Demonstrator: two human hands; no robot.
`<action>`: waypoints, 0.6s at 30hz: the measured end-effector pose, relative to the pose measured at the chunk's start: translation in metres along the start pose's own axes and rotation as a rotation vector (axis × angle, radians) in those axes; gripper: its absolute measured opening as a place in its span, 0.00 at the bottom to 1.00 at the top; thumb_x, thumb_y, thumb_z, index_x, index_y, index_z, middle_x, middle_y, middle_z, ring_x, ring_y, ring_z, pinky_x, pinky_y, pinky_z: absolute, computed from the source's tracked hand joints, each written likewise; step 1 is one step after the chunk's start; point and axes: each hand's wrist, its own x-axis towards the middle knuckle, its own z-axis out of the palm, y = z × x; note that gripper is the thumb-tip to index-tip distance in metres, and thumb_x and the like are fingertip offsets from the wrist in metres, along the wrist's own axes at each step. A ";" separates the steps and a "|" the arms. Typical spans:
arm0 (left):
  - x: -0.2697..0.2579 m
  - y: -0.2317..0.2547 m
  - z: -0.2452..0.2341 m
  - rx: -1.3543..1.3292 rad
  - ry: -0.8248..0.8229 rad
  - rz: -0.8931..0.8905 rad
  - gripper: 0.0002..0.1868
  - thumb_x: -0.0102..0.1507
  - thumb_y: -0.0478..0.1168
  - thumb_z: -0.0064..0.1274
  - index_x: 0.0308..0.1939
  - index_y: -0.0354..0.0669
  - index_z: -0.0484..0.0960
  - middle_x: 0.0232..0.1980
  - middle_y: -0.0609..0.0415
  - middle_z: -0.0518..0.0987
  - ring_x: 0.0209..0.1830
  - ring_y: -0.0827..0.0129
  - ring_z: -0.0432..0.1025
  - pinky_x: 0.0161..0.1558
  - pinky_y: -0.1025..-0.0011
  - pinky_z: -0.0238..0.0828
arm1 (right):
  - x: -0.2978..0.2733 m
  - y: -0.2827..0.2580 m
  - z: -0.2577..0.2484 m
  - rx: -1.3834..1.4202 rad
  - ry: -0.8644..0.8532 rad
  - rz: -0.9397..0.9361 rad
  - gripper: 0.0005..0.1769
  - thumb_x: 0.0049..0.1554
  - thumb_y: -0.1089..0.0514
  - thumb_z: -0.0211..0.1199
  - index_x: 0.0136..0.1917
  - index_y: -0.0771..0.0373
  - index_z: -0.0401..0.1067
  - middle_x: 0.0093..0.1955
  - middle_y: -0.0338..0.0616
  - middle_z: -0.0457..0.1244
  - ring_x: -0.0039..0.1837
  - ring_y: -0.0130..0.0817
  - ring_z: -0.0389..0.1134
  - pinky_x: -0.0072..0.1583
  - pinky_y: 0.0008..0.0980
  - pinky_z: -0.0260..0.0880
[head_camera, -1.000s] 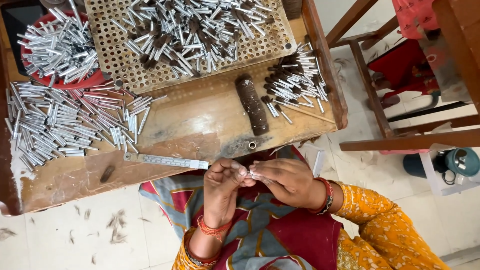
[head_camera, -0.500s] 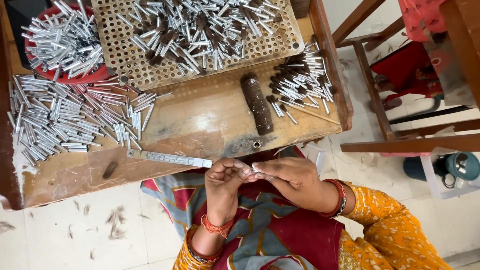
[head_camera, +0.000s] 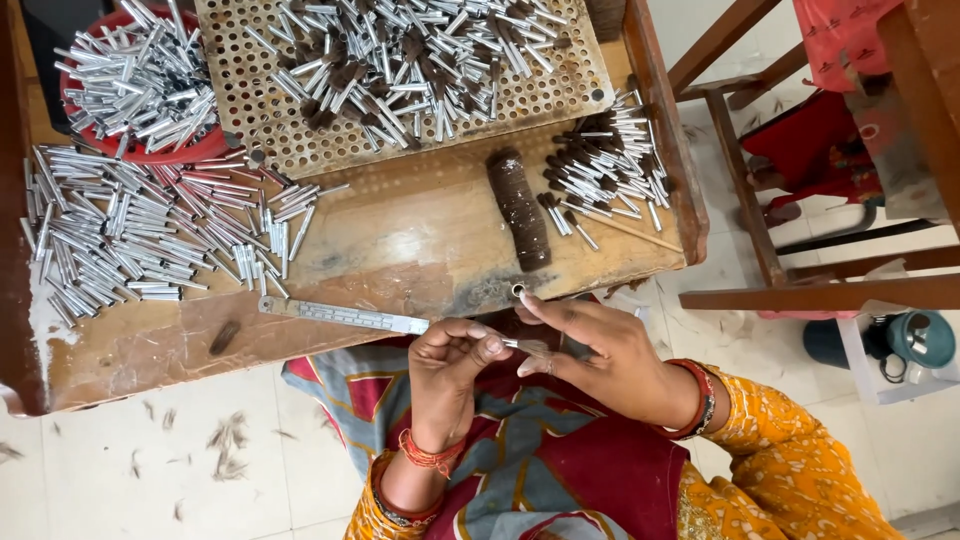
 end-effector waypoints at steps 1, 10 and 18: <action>0.000 0.003 0.001 0.007 0.004 0.004 0.07 0.61 0.24 0.61 0.41 0.30 0.81 0.39 0.46 0.85 0.38 0.67 0.81 0.45 0.69 0.81 | -0.001 0.001 -0.001 -0.003 0.004 0.009 0.32 0.49 0.58 0.76 0.66 0.66 0.72 0.57 0.49 0.71 0.54 0.40 0.75 0.54 0.32 0.74; -0.003 0.000 0.003 0.011 -0.043 -0.018 0.07 0.61 0.24 0.61 0.42 0.29 0.81 0.40 0.46 0.84 0.37 0.68 0.80 0.45 0.70 0.81 | -0.016 0.014 0.010 -0.029 0.015 -0.093 0.21 0.53 0.66 0.71 0.61 0.60 0.77 0.51 0.44 0.73 0.49 0.36 0.77 0.48 0.29 0.76; -0.002 -0.004 -0.002 -0.016 -0.028 -0.051 0.05 0.62 0.26 0.60 0.41 0.30 0.80 0.38 0.45 0.84 0.35 0.66 0.81 0.41 0.67 0.84 | -0.018 0.017 0.012 -0.013 0.082 -0.153 0.17 0.54 0.67 0.72 0.58 0.61 0.77 0.53 0.46 0.73 0.51 0.37 0.78 0.49 0.29 0.78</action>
